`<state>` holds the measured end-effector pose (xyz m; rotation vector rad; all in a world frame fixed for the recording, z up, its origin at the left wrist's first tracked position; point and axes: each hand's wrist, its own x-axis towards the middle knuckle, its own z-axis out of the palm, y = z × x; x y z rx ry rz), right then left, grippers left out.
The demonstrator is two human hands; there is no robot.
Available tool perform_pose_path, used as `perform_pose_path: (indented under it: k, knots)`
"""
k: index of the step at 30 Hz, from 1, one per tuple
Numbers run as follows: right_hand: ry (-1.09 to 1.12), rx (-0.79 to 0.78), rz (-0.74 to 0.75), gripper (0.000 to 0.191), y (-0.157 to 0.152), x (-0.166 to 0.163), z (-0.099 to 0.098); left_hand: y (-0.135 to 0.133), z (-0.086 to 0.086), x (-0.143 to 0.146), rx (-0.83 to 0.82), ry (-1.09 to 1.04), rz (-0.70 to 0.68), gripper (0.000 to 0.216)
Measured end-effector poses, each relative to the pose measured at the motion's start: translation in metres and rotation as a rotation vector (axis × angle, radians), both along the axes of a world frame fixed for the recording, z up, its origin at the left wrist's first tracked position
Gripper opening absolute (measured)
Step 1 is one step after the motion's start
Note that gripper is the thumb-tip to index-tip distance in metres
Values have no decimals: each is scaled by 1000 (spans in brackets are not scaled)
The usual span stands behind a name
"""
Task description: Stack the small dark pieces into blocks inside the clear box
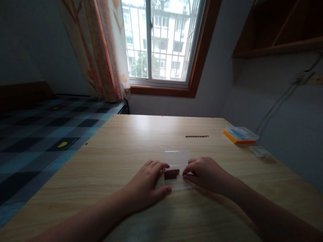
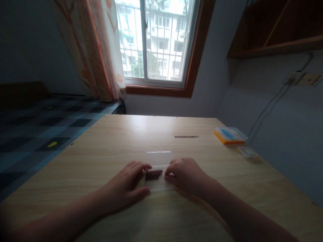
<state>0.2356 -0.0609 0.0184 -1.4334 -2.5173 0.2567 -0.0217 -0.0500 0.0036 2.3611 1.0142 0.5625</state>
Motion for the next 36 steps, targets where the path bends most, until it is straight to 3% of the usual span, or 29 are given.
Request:
perform_pose_path:
  k: [11, 36]
  knots:
    - [21, -45, 90, 22, -7, 7, 11, 1, -1, 1, 6, -6, -7, 47]
    - [6, -5, 72, 25, -3, 1, 1, 1, -2, 1, 19, -1, -14, 48]
